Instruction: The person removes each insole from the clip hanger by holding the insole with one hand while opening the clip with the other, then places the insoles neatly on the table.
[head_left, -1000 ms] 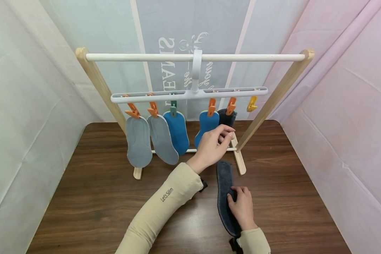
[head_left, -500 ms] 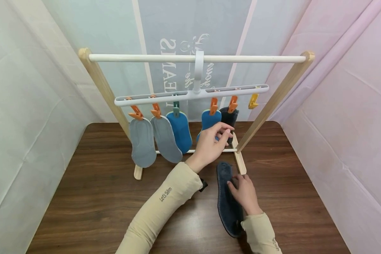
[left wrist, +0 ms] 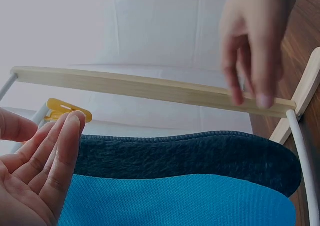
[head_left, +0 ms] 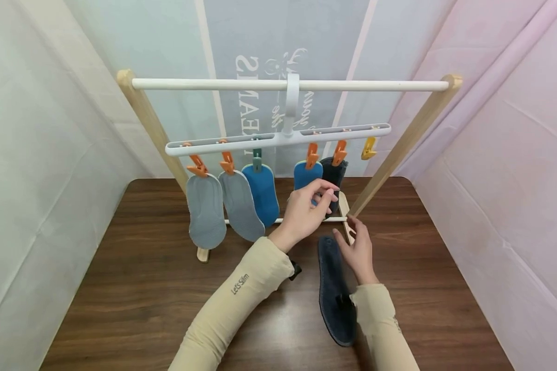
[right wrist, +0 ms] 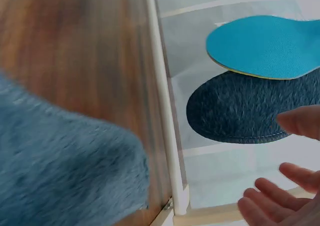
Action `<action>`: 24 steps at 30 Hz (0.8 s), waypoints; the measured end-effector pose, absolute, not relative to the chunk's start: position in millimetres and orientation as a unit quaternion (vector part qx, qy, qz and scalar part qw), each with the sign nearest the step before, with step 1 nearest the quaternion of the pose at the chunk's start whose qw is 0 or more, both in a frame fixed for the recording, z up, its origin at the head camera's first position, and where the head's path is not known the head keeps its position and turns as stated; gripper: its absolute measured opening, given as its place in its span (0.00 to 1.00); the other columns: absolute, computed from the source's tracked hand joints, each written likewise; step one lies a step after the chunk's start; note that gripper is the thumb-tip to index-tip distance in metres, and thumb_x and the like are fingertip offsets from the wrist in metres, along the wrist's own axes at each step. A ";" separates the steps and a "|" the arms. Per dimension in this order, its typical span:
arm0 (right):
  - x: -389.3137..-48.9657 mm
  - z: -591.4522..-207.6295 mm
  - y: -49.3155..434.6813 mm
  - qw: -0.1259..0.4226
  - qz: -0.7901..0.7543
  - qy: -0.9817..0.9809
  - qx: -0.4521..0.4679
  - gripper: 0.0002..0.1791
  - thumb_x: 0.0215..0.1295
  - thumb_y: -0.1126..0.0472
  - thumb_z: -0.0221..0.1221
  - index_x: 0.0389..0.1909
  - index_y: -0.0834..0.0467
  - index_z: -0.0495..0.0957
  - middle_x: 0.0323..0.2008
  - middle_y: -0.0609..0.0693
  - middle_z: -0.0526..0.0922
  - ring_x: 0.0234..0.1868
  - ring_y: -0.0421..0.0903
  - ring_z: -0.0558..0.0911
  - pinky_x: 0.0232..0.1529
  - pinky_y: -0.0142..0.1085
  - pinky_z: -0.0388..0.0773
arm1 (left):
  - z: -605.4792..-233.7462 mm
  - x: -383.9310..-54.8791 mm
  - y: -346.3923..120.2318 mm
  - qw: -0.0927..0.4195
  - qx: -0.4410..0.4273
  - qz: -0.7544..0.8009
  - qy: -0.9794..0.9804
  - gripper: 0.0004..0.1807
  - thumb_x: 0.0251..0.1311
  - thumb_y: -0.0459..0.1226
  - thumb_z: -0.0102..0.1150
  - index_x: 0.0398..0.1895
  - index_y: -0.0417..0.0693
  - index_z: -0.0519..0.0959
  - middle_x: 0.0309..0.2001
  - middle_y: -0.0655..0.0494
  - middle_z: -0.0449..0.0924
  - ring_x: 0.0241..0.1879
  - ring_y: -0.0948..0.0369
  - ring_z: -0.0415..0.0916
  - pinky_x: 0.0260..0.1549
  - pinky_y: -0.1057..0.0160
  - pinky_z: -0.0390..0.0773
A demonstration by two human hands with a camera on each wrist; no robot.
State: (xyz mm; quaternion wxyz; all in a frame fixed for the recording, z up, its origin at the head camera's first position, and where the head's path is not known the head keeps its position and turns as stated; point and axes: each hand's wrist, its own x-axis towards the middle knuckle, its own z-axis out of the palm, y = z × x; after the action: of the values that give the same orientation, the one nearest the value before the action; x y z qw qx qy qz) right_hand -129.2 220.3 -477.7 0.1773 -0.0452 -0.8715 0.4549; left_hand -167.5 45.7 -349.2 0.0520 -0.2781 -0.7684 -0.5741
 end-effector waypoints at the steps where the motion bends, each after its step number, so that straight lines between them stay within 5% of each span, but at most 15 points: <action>1: -132.3 -476.6 220.0 0.178 0.463 -0.867 -0.044 0.32 0.62 0.62 0.63 0.65 0.67 0.64 0.59 0.67 0.70 0.61 0.62 0.71 0.59 0.56 0.71 | -349.3 -167.7 45.4 0.052 -0.279 -0.574 -0.768 0.11 0.71 0.37 0.48 0.49 0.44 0.78 0.38 0.51 0.84 0.28 0.62 0.80 0.22 0.71 0.77; 9: -151.4 -464.6 214.0 0.150 0.548 -0.822 -0.040 0.33 0.65 0.60 0.61 0.69 0.62 0.61 0.65 0.63 0.67 0.67 0.57 0.67 0.66 0.52 0.65 | -348.9 -169.1 42.4 0.051 -0.280 -0.578 -0.765 0.11 0.71 0.37 0.48 0.49 0.43 0.78 0.38 0.50 0.84 0.28 0.63 0.80 0.21 0.70 0.77; 14: -158.4 -435.9 204.2 0.140 0.579 -0.803 -0.021 0.34 0.66 0.65 0.59 0.70 0.66 0.58 0.68 0.67 0.62 0.70 0.60 0.62 0.70 0.53 0.60 | -348.5 -169.0 41.1 0.048 -0.285 -0.586 -0.757 0.12 0.72 0.37 0.47 0.49 0.42 0.78 0.39 0.49 0.84 0.30 0.55 0.82 0.24 0.71 0.79; 24: -161.9 -412.3 192.6 0.153 0.582 -0.798 -0.021 0.23 0.65 0.70 0.56 0.60 0.74 0.67 0.58 0.71 0.71 0.63 0.63 0.69 0.68 0.53 0.62 | -347.6 -168.5 40.1 0.047 -0.278 -0.589 -0.757 0.11 0.71 0.36 0.49 0.49 0.42 0.77 0.39 0.49 0.84 0.30 0.58 0.81 0.24 0.70 0.79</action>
State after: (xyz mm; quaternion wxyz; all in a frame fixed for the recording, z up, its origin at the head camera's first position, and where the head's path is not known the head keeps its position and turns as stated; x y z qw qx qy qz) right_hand -161.9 192.6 -412.3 0.1529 -0.0207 -0.7982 0.5824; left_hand -168.5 40.1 -347.6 0.0465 -0.2781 -0.7571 -0.5893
